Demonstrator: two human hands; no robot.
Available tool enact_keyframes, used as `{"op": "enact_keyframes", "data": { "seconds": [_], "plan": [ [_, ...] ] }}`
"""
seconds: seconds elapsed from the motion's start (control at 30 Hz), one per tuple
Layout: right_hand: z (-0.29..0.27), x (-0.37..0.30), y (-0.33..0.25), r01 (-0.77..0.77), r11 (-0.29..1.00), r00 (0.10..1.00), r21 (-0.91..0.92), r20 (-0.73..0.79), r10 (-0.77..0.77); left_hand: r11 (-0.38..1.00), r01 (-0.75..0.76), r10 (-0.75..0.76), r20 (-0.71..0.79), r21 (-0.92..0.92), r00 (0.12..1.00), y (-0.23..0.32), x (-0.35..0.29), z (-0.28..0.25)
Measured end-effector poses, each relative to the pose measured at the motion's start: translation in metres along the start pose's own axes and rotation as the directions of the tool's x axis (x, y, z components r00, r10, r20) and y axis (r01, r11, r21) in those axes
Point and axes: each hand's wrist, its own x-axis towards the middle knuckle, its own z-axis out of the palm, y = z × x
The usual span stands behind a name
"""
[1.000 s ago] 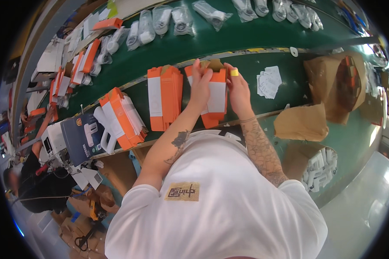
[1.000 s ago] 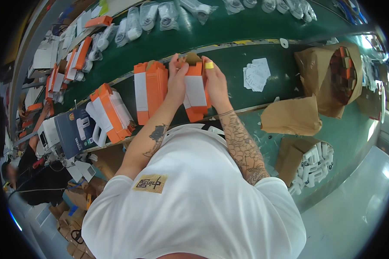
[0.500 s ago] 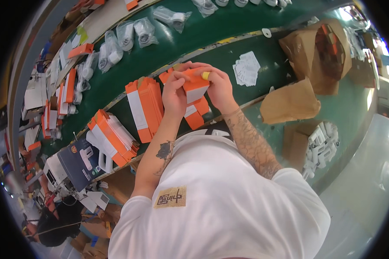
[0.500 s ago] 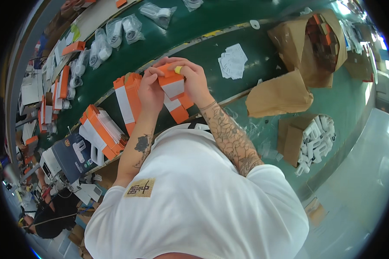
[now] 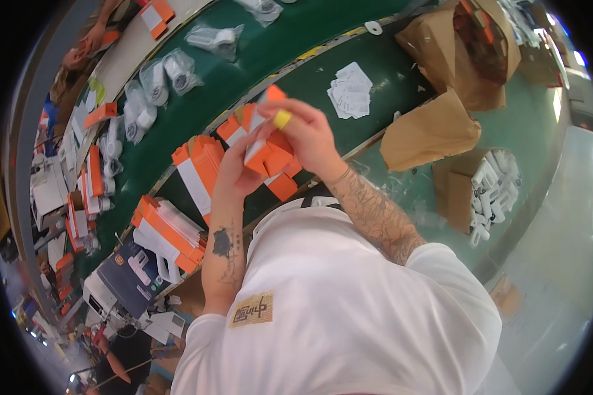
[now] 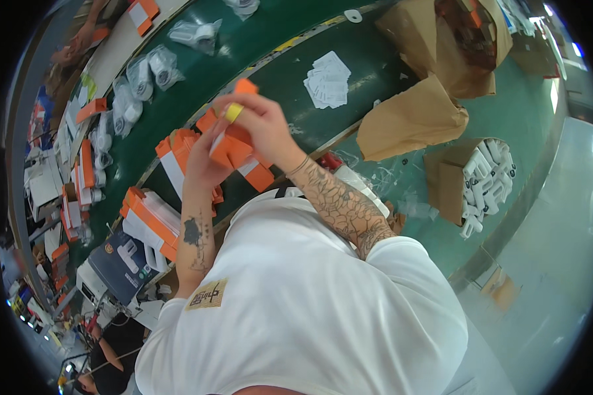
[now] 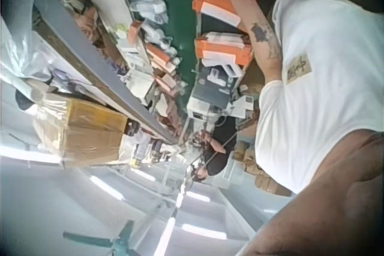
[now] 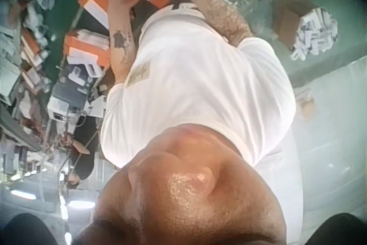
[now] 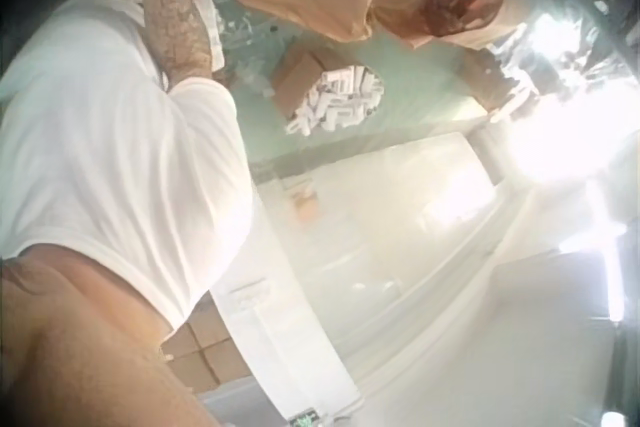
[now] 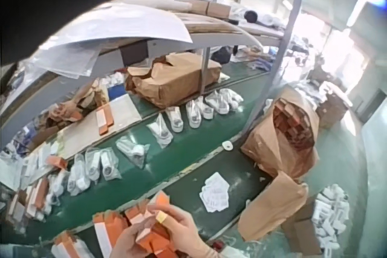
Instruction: Packing electronic components and labels into orange and white boxes on an assembly line.
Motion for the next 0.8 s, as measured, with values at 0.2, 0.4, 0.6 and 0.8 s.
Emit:
{"op": "enact_keyframes", "data": {
  "seconds": [0.2,0.4,0.6,0.8],
  "plan": [
    [-0.217,-0.005,0.098,-0.406,-0.099,0.808,-0.908,-0.307,-0.503,0.959,-0.14,0.16,-0.065,0.248,0.985,-0.016,0.005,-0.044],
    [-0.207,0.007,0.063,-0.393,-0.122,0.784,-0.911,-0.262,-0.563,0.781,-0.16,0.316,-0.16,0.603,0.935,-0.042,0.004,-0.068],
    [-0.034,0.034,0.024,0.338,0.226,0.849,-0.914,0.192,-0.493,0.556,-0.191,0.457,-0.106,0.809,0.883,-0.056,0.008,-0.059],
    [-0.022,0.07,0.013,0.463,0.156,0.674,-0.873,0.46,0.578,0.377,-0.237,0.548,-0.009,0.895,0.837,-0.058,-0.008,-0.07]
  ]
}}
